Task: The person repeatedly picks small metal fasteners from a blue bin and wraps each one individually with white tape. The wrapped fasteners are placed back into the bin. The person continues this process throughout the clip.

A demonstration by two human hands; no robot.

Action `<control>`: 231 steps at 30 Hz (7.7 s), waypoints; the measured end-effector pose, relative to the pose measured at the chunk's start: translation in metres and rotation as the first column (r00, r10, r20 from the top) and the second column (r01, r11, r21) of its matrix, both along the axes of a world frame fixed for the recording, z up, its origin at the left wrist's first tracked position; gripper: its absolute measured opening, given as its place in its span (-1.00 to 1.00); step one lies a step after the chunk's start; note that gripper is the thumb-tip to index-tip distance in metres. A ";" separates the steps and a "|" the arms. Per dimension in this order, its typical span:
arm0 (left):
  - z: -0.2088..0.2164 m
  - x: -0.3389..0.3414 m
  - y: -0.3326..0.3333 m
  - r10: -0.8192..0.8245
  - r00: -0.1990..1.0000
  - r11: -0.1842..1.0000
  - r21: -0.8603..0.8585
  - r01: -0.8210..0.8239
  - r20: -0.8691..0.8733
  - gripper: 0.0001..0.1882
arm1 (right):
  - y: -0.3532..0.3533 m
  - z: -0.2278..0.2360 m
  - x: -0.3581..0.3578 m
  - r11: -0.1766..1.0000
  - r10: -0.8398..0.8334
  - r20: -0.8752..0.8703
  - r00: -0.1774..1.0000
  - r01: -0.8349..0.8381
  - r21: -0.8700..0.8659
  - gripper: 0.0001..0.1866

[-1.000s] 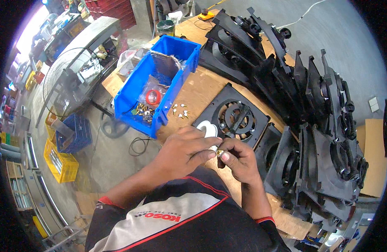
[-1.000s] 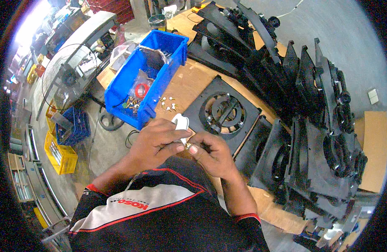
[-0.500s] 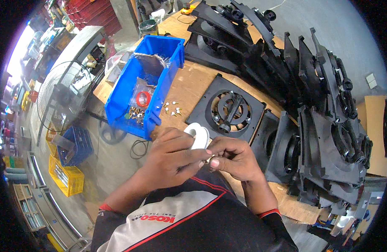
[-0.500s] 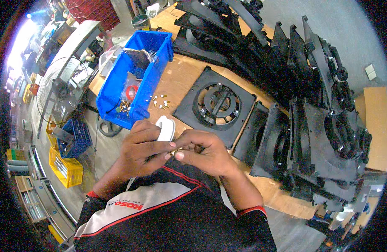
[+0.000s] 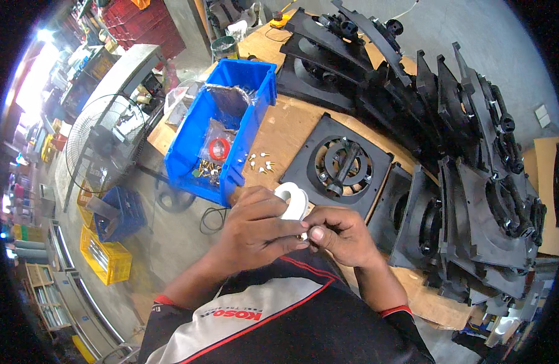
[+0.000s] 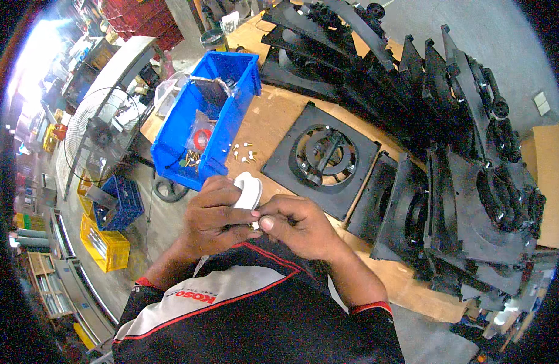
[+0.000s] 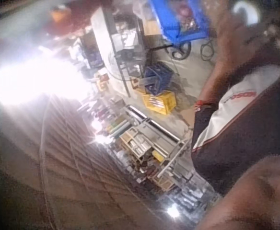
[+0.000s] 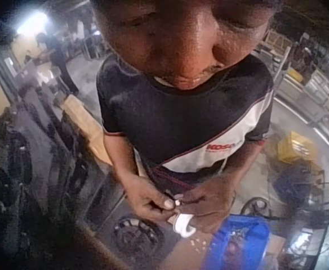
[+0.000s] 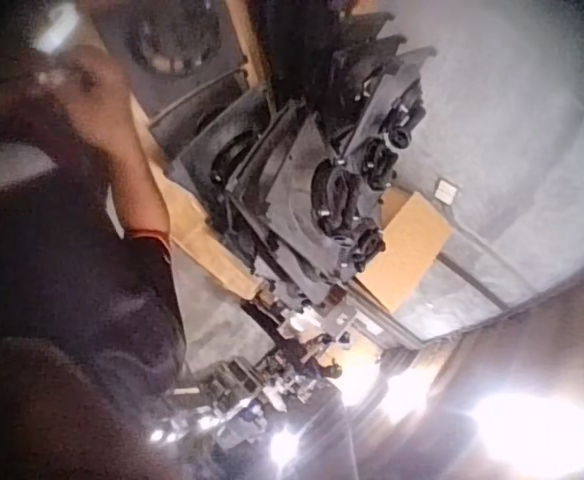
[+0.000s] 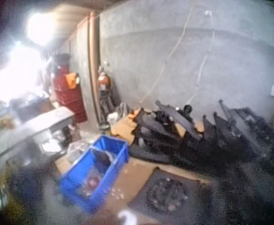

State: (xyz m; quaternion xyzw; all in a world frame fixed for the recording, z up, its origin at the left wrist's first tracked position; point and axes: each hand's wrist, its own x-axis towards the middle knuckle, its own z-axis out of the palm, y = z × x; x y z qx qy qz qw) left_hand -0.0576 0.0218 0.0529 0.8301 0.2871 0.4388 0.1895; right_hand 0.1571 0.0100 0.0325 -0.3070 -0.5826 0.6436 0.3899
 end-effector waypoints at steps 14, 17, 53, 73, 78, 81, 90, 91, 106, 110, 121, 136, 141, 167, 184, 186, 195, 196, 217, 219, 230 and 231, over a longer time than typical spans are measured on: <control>-0.012 0.003 0.001 0.083 0.987 0.996 -0.038 -0.078 0.137 -0.65 | 0.007 0.005 -0.007 0.938 -0.020 0.046 0.999 0.002 0.347 -0.85; -0.010 0.003 0.001 0.079 0.986 0.992 -0.106 -0.063 0.146 -0.64 | 0.008 0.007 -0.007 0.908 -0.046 0.069 0.997 0.013 0.419 -0.86; 0.002 0.006 -0.012 0.018 0.988 0.902 -0.424 -0.082 -0.153 -0.62 | 0.005 -0.002 0.001 0.998 -0.017 0.169 0.986 0.006 0.061 -0.64; -0.012 0.006 -0.012 0.163 0.986 0.947 -0.287 -0.146 0.038 -0.70 | 0.007 -0.024 -0.014 0.652 -0.424 0.191 0.885 0.152 0.743 -0.75; -0.004 0.008 -0.019 0.166 0.975 0.843 -0.534 -0.064 0.145 -0.72 | 0.008 0.000 -0.014 0.781 -0.277 0.216 0.936 0.088 0.619 -0.75; -0.005 0.010 -0.021 0.166 0.983 0.816 -0.571 -0.094 0.075 -0.73 | 0.009 -0.001 -0.016 0.839 -0.236 0.116 0.965 0.143 0.525 -0.76; -0.007 0.015 -0.013 0.192 0.978 0.878 -0.460 -0.134 0.082 -0.77 | 0.007 -0.002 -0.009 0.956 -0.092 0.050 0.995 0.074 0.285 -0.63; -0.008 0.015 -0.012 0.190 0.979 0.893 -0.428 -0.141 0.073 -0.77 | 0.007 -0.002 -0.010 0.962 -0.088 0.039 0.995 0.075 0.262 -0.62; -0.004 0.008 -0.004 0.139 0.984 0.889 -0.423 -0.174 -0.112 -0.77 | 0.011 -0.011 -0.004 0.842 -0.271 0.192 0.943 0.135 0.522 -0.67; -0.001 0.011 -0.002 0.147 0.975 0.917 -0.345 -0.198 -0.168 -0.78 | 0.011 -0.010 -0.003 0.907 -0.188 0.111 0.976 0.129 0.401 -0.69; 0.007 0.003 0.001 0.027 0.957 0.906 -0.398 -0.145 -0.288 -0.78 | 0.010 -0.016 -0.009 0.771 -0.338 0.131 0.932 0.194 0.607 -0.72; 0.005 0.010 0.000 0.070 0.970 0.908 -0.389 -0.158 -0.232 -0.77 | -0.001 -0.035 -0.013 0.969 -0.220 -0.054 0.974 0.224 0.104 -0.53; 0.002 0.013 -0.001 0.102 0.972 0.917 -0.359 -0.174 -0.210 -0.76 | -0.002 -0.030 -0.011 0.983 -0.118 -0.203 0.972 0.085 -0.162 -0.54; -0.003 0.013 -0.001 0.161 0.986 0.934 -0.318 -0.163 -0.032 -0.68 | 0.010 -0.027 -0.017 0.740 -0.436 0.144 0.888 0.263 0.619 -0.80; 0.003 0.010 -0.001 0.073 0.990 0.833 -0.538 -0.128 -0.123 -0.60 | 0.010 -0.013 -0.008 0.905 -0.247 0.279 0.928 0.118 0.408 -0.76; 0.004 0.007 -0.001 0.078 0.981 0.837 -0.523 -0.160 -0.176 -0.63 | 0.012 -0.007 -0.006 0.862 -0.310 0.297 0.903 0.135 0.488 -0.77; 0.002 0.009 -0.003 0.043 0.995 0.795 -0.601 -0.089 -0.091 -0.71 | 0.016 -0.016 -0.008 0.714 -0.447 0.121 0.886 0.272 0.645 -0.72; 0.001 0.010 -0.002 0.044 0.996 0.812 -0.577 -0.085 -0.083 -0.71 | 0.015 -0.019 -0.008 0.743 -0.429 0.117 0.896 0.276 0.609 -0.72; 0.001 0.021 -0.002 0.159 0.956 0.954 -0.211 -0.214 -0.247 -0.72 | -0.011 -0.024 -0.025 0.910 -0.411 -0.274 0.869 0.371 -0.187 -0.77; 0.002 0.020 0.000 0.163 0.959 0.947 -0.236 -0.218 -0.233 -0.72 | -0.010 -0.026 -0.022 0.918 -0.385 -0.276 0.881 0.337 -0.207 -0.75; 0.008 0.011 0.018 0.025 0.997 0.928 -0.369 -0.051 -0.074 -0.72 | 0.011 -0.016 -0.002 0.947 -0.062 -0.287 0.956 -0.034 -0.319 -0.58; 0.007 0.011 0.018 0.011 0.998 0.915 -0.403 -0.033 -0.057 -0.72 | 0.012 -0.015 -0.001 0.951 -0.027 -0.296 0.955 -0.067 -0.303 -0.57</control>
